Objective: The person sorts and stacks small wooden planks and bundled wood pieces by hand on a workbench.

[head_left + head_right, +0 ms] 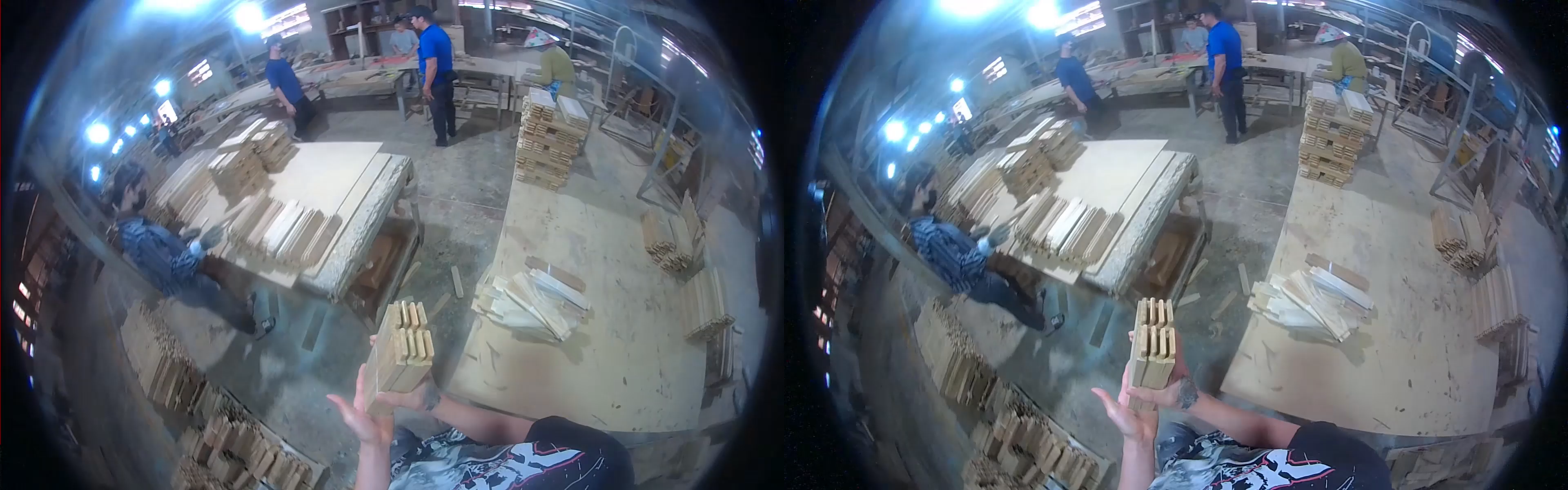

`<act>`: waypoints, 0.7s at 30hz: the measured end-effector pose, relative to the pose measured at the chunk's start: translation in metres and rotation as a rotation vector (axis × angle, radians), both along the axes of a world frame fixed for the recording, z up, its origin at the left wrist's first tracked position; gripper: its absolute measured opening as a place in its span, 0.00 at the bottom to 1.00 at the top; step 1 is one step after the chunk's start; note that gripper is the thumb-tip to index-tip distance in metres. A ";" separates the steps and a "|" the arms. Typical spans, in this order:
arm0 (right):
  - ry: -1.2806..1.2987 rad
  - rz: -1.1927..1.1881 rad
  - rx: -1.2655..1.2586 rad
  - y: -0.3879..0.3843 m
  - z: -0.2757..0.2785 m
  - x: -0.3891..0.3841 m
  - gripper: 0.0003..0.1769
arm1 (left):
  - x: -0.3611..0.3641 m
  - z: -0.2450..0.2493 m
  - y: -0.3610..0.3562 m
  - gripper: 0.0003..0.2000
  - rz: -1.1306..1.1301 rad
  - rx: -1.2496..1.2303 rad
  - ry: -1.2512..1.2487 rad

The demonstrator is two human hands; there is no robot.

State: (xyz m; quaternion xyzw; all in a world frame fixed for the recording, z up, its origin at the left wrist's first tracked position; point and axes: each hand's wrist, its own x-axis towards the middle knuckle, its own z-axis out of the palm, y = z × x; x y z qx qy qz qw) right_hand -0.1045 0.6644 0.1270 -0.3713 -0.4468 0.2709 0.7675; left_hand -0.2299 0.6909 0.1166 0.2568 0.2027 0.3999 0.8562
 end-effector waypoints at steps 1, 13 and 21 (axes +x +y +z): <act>0.040 -0.016 -0.003 0.016 0.002 0.008 0.63 | 0.008 0.001 0.019 0.56 -0.021 0.008 0.010; 0.340 -0.375 -0.226 0.158 0.000 0.092 0.45 | 0.103 0.025 0.277 0.55 -0.854 1.054 0.418; 0.326 -0.715 -0.246 0.181 -0.002 0.170 0.46 | 0.244 0.017 0.308 0.60 -1.166 0.933 0.071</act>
